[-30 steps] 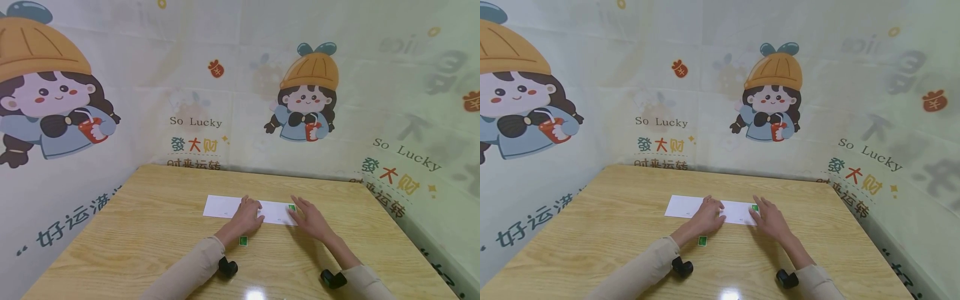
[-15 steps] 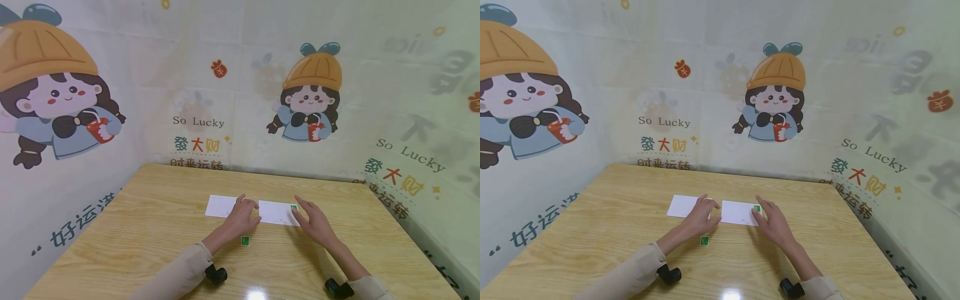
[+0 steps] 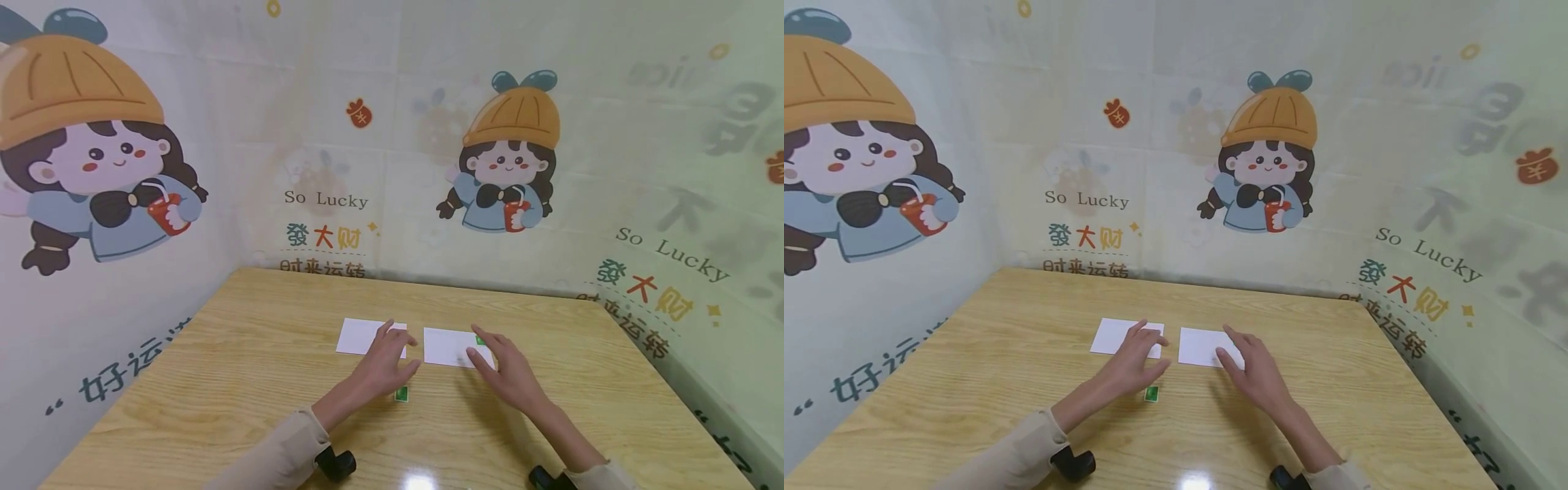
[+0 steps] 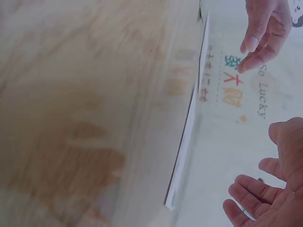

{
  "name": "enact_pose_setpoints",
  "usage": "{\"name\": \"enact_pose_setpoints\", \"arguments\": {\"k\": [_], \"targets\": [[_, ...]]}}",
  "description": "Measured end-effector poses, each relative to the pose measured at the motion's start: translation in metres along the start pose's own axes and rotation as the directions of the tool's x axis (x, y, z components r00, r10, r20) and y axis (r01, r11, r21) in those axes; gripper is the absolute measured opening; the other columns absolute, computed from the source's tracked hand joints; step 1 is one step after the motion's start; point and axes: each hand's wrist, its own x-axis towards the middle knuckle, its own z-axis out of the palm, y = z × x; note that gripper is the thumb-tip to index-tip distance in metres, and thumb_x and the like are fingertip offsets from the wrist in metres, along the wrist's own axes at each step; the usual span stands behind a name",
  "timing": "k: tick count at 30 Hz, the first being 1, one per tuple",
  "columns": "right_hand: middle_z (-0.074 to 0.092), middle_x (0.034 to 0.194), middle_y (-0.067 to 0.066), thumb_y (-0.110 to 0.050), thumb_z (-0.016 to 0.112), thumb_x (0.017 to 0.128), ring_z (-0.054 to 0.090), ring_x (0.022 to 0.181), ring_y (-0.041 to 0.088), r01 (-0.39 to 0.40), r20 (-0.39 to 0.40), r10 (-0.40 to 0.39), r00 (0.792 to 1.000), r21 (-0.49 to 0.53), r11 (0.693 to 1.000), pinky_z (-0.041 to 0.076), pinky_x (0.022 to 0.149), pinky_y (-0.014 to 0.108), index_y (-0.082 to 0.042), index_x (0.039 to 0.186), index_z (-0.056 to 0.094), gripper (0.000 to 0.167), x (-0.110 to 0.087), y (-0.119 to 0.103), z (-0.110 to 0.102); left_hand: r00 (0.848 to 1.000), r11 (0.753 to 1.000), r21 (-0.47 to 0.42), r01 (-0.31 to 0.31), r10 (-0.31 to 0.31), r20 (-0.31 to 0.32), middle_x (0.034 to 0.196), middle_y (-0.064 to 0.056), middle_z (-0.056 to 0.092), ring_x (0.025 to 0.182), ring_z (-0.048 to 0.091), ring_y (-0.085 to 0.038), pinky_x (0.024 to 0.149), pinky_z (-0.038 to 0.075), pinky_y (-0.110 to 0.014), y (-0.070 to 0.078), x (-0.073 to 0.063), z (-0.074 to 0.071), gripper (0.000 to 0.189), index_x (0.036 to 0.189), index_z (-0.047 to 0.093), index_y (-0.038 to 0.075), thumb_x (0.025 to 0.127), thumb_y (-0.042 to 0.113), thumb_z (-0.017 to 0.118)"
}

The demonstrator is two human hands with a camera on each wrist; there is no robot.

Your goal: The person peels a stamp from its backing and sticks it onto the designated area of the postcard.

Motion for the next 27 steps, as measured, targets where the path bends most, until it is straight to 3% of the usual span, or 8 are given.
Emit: {"name": "enact_pose_setpoints", "arguments": {"k": [8, 16, 24, 27], "targets": [[0.067, 0.126, 0.018, -0.021, 0.07, 0.098, 0.063, 0.116, 0.038, 0.026, 0.015, -0.026, 1.0, -0.019, 0.999, 0.052, 0.094, 0.057, -0.002, 0.142, 0.059, 0.05, 0.003, -0.016, 0.005, 0.999, 1.0, -0.01, 0.0, -0.001, -0.045, 0.111, -0.013, 0.067, 0.13, 0.051, -0.041, 0.12, 0.024, -0.057, -0.008, -0.014, -0.013, 0.023, 0.108, 0.066, -0.002, 0.09, 0.01, 0.075], [0.068, 0.126, 0.014, -0.02, 0.07, 0.097, 0.064, 0.116, 0.033, 0.067, 0.017, -0.067, 0.998, -0.016, 0.998, 0.053, 0.093, 0.054, -0.003, 0.141, 0.06, 0.048, 0.004, -0.027, 0.013, 0.996, 0.999, -0.014, 0.046, -0.046, -0.075, 0.113, -0.017, 0.066, 0.139, 0.04, -0.048, 0.118, 0.028, -0.059, -0.02, -0.028, -0.024, 0.024, 0.108, 0.066, -0.003, 0.089, 0.009, 0.075], [0.067, 0.129, 0.012, -0.021, 0.07, 0.097, 0.064, 0.118, 0.032, 0.086, 0.041, -0.085, 0.995, -0.002, 0.996, 0.054, 0.094, 0.053, -0.004, 0.14, 0.061, 0.047, 0.007, -0.036, 0.022, 0.995, 0.998, -0.031, 0.058, -0.061, -0.081, 0.111, -0.017, 0.068, 0.129, 0.051, -0.046, 0.12, 0.022, -0.06, -0.033, -0.036, -0.035, 0.025, 0.107, 0.066, -0.005, 0.088, 0.007, 0.076], [0.067, 0.128, 0.012, -0.023, 0.07, 0.098, 0.063, 0.12, 0.032, 0.073, 0.065, -0.073, 0.995, 0.007, 0.997, 0.053, 0.095, 0.053, -0.004, 0.141, 0.06, 0.048, 0.008, -0.039, 0.026, 0.994, 0.997, -0.024, 0.076, -0.078, -0.079, 0.111, -0.017, 0.067, 0.133, 0.047, -0.047, 0.119, 0.024, -0.06, -0.036, -0.038, -0.038, 0.026, 0.108, 0.066, -0.005, 0.088, 0.009, 0.077]]}}
